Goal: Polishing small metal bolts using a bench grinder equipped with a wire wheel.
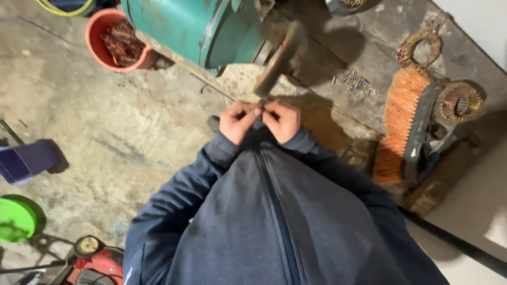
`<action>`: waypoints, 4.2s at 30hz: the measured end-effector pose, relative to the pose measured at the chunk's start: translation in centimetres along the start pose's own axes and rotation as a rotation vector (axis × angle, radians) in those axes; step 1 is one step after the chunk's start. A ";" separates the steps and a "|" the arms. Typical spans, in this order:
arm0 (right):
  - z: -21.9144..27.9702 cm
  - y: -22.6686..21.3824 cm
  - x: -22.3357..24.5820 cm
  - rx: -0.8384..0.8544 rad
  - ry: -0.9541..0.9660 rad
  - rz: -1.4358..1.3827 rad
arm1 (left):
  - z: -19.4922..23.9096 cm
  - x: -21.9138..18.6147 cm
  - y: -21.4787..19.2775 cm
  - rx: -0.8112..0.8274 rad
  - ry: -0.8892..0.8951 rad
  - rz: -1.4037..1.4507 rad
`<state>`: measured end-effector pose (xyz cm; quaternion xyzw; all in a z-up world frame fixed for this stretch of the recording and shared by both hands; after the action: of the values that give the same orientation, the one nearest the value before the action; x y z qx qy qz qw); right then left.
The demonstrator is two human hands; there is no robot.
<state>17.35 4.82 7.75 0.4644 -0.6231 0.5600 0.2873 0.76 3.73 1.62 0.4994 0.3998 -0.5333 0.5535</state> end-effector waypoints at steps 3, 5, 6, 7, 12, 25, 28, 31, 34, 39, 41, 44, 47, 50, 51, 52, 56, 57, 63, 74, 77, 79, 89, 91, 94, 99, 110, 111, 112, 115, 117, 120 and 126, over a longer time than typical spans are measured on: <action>1.4 -0.5 -0.6 0.121 -0.110 0.111 | 1.1 2.3 0.2 0.026 -0.027 0.033; 0.4 -2.1 -1.0 0.250 -0.141 0.184 | 1.6 3.4 0.4 0.045 -0.066 0.054; 0.0 -2.7 -1.3 0.389 -0.164 0.259 | 1.9 4.1 0.7 0.058 -0.114 0.081; -2.5 -5.6 -0.3 0.382 -0.169 0.255 | 2.1 4.3 0.4 0.059 -0.108 0.074; -17.1 -20.0 0.8 0.608 -0.067 0.442 | 4.5 7.9 -1.4 -0.049 -0.179 0.141; -34.9 5.0 -13.4 0.812 -0.979 0.921 | 12.4 9.8 3.0 -0.377 -0.314 0.178; -36.2 6.6 -14.8 0.721 -1.048 1.120 | 13.0 9.7 2.8 -0.416 -0.310 0.213; -39.1 2.0 -9.0 0.805 -0.814 1.083 | 12.3 9.2 3.1 -0.417 -0.330 0.189; -42.9 -2.3 -9.2 0.560 -0.860 0.963 | 11.7 9.2 3.6 -0.363 -0.348 0.184; -46.3 -8.4 -15.8 0.605 -0.368 0.705 | 11.0 10.0 2.8 -0.300 -0.343 0.209; -45.9 -8.9 -17.1 0.651 -0.302 0.706 | 10.8 10.5 2.5 -0.289 -0.364 0.208; -46.2 -8.5 -20.7 0.687 -0.208 0.562 | 10.5 10.8 2.2 -0.281 -0.370 0.211; -46.9 -7.0 -25.2 0.749 -0.250 0.411 | 10.4 11.4 2.1 -0.280 -0.346 0.216; -45.2 -6.2 -20.4 0.875 -0.232 0.471 | 10.3 11.8 1.9 -0.290 -0.308 0.228; -43.8 -6.2 -17.7 0.923 -0.127 0.543 | 10.6 11.9 2.0 -0.292 -0.288 0.242; -43.7 -6.0 -17.1 0.930 -0.134 0.545 | 10.6 11.3 2.2 -0.300 -0.285 0.247; -43.4 -5.6 -15.3 0.992 -0.249 0.722 | 10.8 9.2 2.5 -0.323 -0.288 0.299; -43.3 -6.0 -14.9 0.939 -0.276 0.690 | 11.2 8.7 2.7 -0.320 -0.254 0.357; -47.9 -15.7 -25.0 0.327 -0.138 -0.952 | 10.9 8.0 2.4 -0.235 -0.242 0.323; -5.8 -27.2 -12.1 0.104 0.297 -0.289 | 6.2 12.1 2.9 0.236 -0.308 0.423; 3.7 -20.7 -12.1 0.277 0.467 -0.207 | 6.3 9.0 5.2 0.317 -0.328 0.224; 9.8 -14.3 -12.8 0.441 0.513 -0.255 | 7.2 8.2 5.8 0.377 -0.326 0.110; 14.8 15.2 -5.6 0.284 0.436 -0.292 | 18.2 15.3 -18.2 0.274 -0.316 0.273; 14.3 22.5 -2.3 0.294 0.337 -0.267 | 22.7 16.0 -27.3 0.189 -0.276 0.196; 14.0 31.3 -1.5 0.397 0.350 -0.250 | 31.4 16.5 -39.6 -0.177 -0.393 0.138; 11.5 44.6 3.8 0.646 0.634 -0.690 | 42.7 16.6 -56.8 -0.646 -0.126 0.779; 1.3 69.3 1.7 0.951 0.759 -1.266 | 39.6 25.5 -80.2 -1.097 -0.096 0.594; -0.9 72.8 -0.3 0.942 0.694 -1.135 | 39.3 28.0 -82.6 -1.133 0.055 0.562; -3.7 76.9 3.9 0.995 0.686 -1.115 | 38.8 28.7 -84.7 -1.173 0.083 0.580; -6.2 85.3 13.1 1.081 0.459 -0.315 | 40.4 31.7 -88.4 -1.229 0.036 0.663; -8.0 91.2 17.3 1.128 0.474 -0.288 | 41.4 34.1 -92.3 -1.318 -0.031 0.618; -11.0 97.9 19.0 1.147 0.240 -0.132 | 42.4 38.9 -99.9 -1.360 -0.113 0.662; -10.1 103.2 14.2 1.134 0.237 0.230 | 45.5 44.5 -122.7 -1.475 -0.711 0.176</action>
<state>-82.99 4.90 -22.16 0.4092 -0.2364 0.8813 -0.0004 -119.80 -41.06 -49.06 -0.1617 0.4077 -0.2148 0.8726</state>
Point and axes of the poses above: each hand's wrist, its own z-axis away from the middle knuckle, its own y-axis out of the palm, x = y × z, the point moved 4 cm from there along -z, towards the middle knuckle, and after that the axes turned 3 degrees about -y, right-handed, at the moved point
